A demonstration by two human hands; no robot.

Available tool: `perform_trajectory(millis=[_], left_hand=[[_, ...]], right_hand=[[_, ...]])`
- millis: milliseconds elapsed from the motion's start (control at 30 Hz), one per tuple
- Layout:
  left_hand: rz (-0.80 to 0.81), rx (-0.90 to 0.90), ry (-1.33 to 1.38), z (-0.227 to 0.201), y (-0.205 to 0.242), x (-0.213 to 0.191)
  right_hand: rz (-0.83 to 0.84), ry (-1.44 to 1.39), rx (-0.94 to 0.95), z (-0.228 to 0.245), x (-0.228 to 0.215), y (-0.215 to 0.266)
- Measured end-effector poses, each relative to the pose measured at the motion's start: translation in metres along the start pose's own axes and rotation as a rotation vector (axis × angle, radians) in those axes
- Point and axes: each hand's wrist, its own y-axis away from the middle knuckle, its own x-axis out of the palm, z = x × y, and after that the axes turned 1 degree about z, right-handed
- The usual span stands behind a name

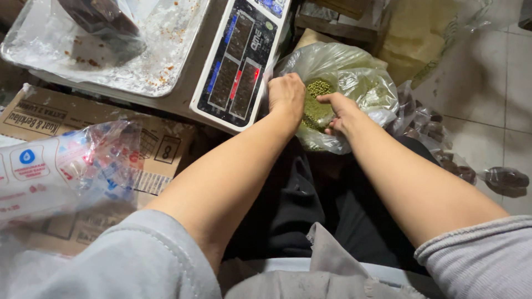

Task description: The person scoops green mung beans from a large sack into small plastic bags using a blue scoop. They place each bag on a digital scale to check the weight, adjust the contents as needed, and then tie the bags shut before setting them aside.

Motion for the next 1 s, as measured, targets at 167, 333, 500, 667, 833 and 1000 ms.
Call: perform_trajectory(millis=[167, 333, 500, 667, 833, 1000], left_hand=[[0.003, -0.09, 0.206, 0.006, -0.007, -0.019], [0.079, -0.332, 0.633, 0.033, -0.009, -0.092], [0.054, -0.499, 0.963, 0.062, -0.003, -0.144], [-0.125, -0.59, 1.245, 0.072, -0.008, -0.138], [-0.09, -0.427, 1.257, 0.069, -0.012, -0.119], [-0.126, -0.072, 1.105, 0.069, -0.004, -0.115]], right_hand=[[0.103, -0.129, 0.0, 0.008, -0.01, 0.009], [0.232, -0.165, -0.07, 0.021, -0.052, 0.033], [0.178, 0.006, -0.123, 0.01, -0.074, 0.068], [-0.153, 0.174, -0.244, -0.009, -0.058, 0.096], [-0.131, -0.001, -0.189, 0.001, -0.037, 0.096], [-0.532, 0.101, -0.303, 0.02, -0.04, 0.069]])
